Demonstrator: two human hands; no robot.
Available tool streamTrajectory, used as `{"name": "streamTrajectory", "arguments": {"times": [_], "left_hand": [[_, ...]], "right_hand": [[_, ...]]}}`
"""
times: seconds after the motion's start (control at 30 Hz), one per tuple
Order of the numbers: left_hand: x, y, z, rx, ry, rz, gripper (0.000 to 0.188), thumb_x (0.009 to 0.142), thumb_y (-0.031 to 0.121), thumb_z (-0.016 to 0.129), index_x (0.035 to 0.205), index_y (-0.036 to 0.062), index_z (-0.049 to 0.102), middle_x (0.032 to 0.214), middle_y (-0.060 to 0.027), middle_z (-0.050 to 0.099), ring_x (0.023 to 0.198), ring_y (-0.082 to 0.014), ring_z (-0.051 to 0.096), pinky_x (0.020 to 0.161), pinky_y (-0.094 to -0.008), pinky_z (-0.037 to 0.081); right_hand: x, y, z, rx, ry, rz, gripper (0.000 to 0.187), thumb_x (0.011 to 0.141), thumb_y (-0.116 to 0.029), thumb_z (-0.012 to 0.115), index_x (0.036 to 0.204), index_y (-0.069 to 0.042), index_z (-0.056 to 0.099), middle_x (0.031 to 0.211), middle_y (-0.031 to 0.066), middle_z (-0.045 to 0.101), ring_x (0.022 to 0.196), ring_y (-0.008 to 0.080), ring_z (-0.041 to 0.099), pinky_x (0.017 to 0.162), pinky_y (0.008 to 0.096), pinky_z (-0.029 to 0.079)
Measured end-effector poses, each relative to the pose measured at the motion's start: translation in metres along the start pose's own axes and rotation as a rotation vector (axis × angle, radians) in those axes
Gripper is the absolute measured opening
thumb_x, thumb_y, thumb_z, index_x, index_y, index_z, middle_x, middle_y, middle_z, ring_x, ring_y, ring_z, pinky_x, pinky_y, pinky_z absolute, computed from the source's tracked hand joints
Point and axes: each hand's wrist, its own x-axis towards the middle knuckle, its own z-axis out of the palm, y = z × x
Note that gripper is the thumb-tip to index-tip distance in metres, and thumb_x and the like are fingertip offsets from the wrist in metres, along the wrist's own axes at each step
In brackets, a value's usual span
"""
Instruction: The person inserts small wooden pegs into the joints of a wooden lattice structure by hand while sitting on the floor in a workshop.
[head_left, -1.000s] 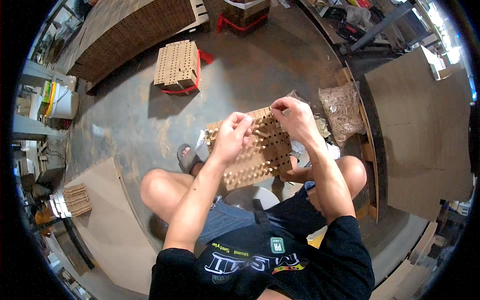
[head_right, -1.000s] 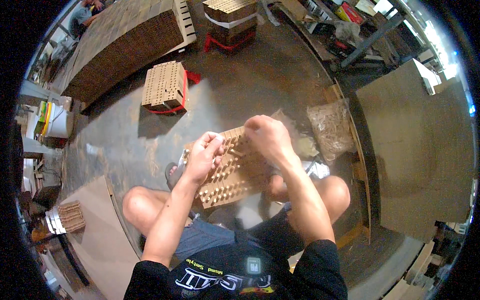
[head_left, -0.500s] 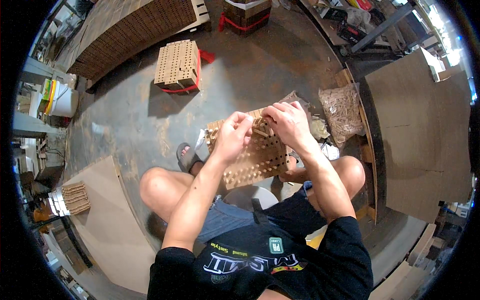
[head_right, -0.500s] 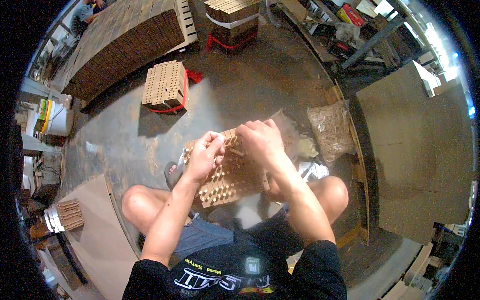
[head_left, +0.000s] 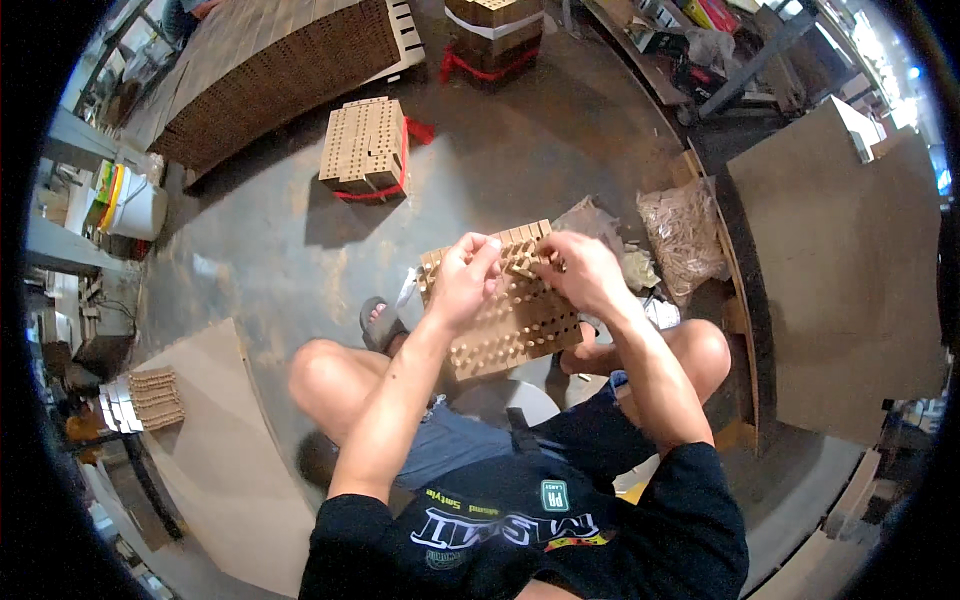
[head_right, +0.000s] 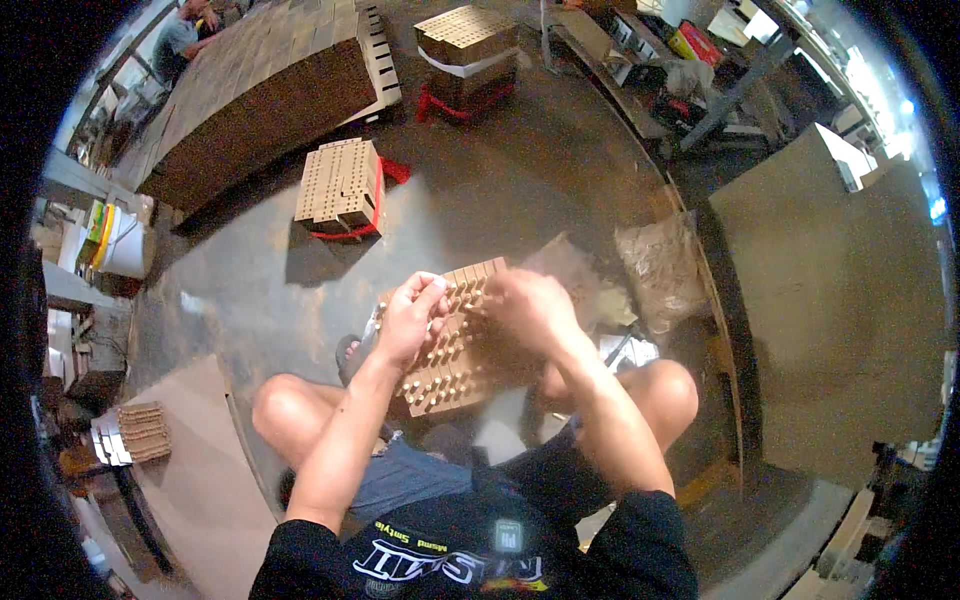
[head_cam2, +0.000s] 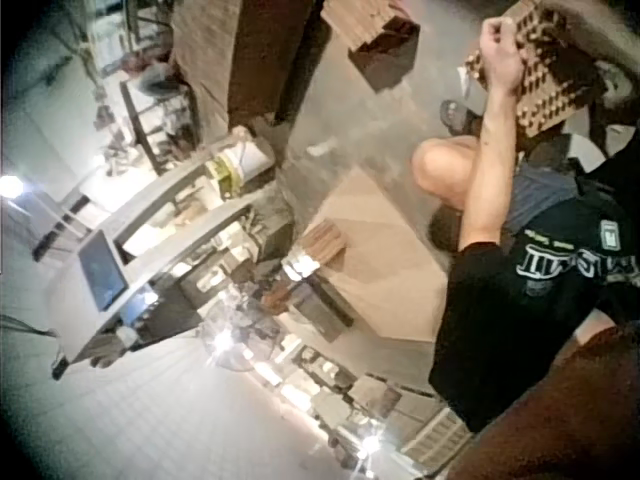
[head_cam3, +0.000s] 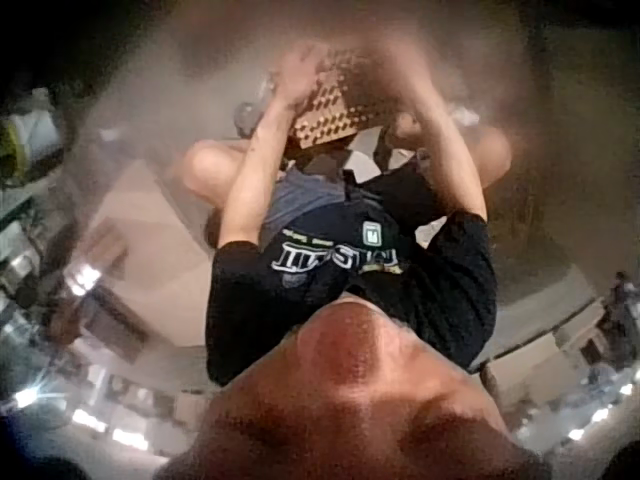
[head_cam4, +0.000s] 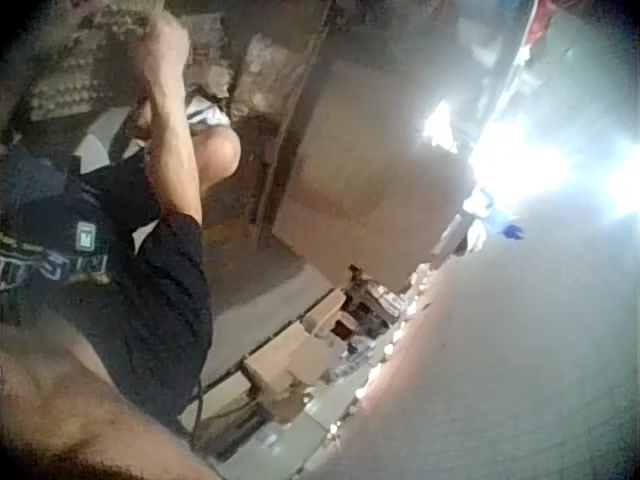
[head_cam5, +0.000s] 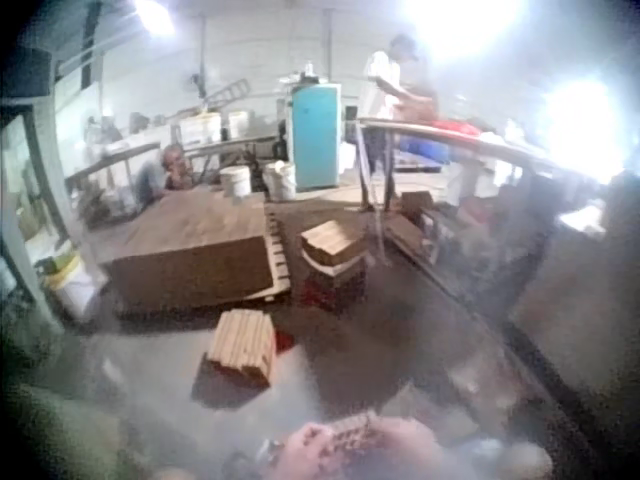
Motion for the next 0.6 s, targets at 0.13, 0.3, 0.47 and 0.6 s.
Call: {"name": "streamTrajectory", "arguments": {"times": [0.13, 0.3, 0.47, 0.6], "left_hand": [[-0.002, 0.004, 0.007, 0.025, -0.019, -0.004, 0.019, 0.101, 0.026, 0.064, 0.103, 0.0081, 0.057, 0.078, 0.0028, 0.055, 0.058, -0.0025, 0.048, 0.050, -0.0180, 0.039], [0.002, -0.003, 0.002, 0.034, -0.014, -0.010, 0.017, 0.101, 0.026, 0.063, 0.102, 0.0105, 0.058, 0.078, 0.0038, 0.055, 0.057, -0.0026, 0.049, 0.048, -0.0174, 0.037], [0.001, -0.002, 0.003, 0.038, -0.016, -0.015, 0.015, 0.101, 0.027, 0.062, 0.101, 0.0123, 0.058, 0.077, 0.0044, 0.056, 0.056, -0.0023, 0.049, 0.045, -0.0168, 0.036], [0.001, -0.003, 0.004, 0.064, -0.020, -0.002, 0.015, 0.102, 0.028, 0.061, 0.101, 0.0128, 0.058, 0.077, 0.0045, 0.056, 0.056, -0.0016, 0.048, 0.046, -0.0162, 0.035]], "right_hand": [[-0.010, 0.008, 0.007, -0.045, -0.028, -0.073, 0.017, 0.085, -0.020, 0.076, 0.097, -0.009, 0.071, 0.094, 0.0101, 0.068, 0.094, 0.0333, 0.065, 0.082, 0.0431, 0.053], [-0.006, -0.002, 0.000, -0.039, -0.042, -0.068, 0.017, 0.087, -0.018, 0.074, 0.098, -0.006, 0.071, 0.093, 0.0122, 0.068, 0.092, 0.0333, 0.066, 0.081, 0.0433, 0.054], [-0.003, 0.012, -0.022, 0.216, 0.055, 0.150, 0.016, 0.088, -0.015, 0.070, 0.100, -0.003, 0.069, 0.098, 0.0186, 0.070, 0.096, 0.0369, 0.068, 0.082, 0.0429, 0.054], [0.001, 0.020, -0.016, 0.011, 0.089, -0.001, 0.014, 0.086, -0.011, 0.070, 0.098, -0.005, 0.071, 0.094, 0.0162, 0.069, 0.091, 0.0369, 0.067, 0.080, 0.0439, 0.054]]}}
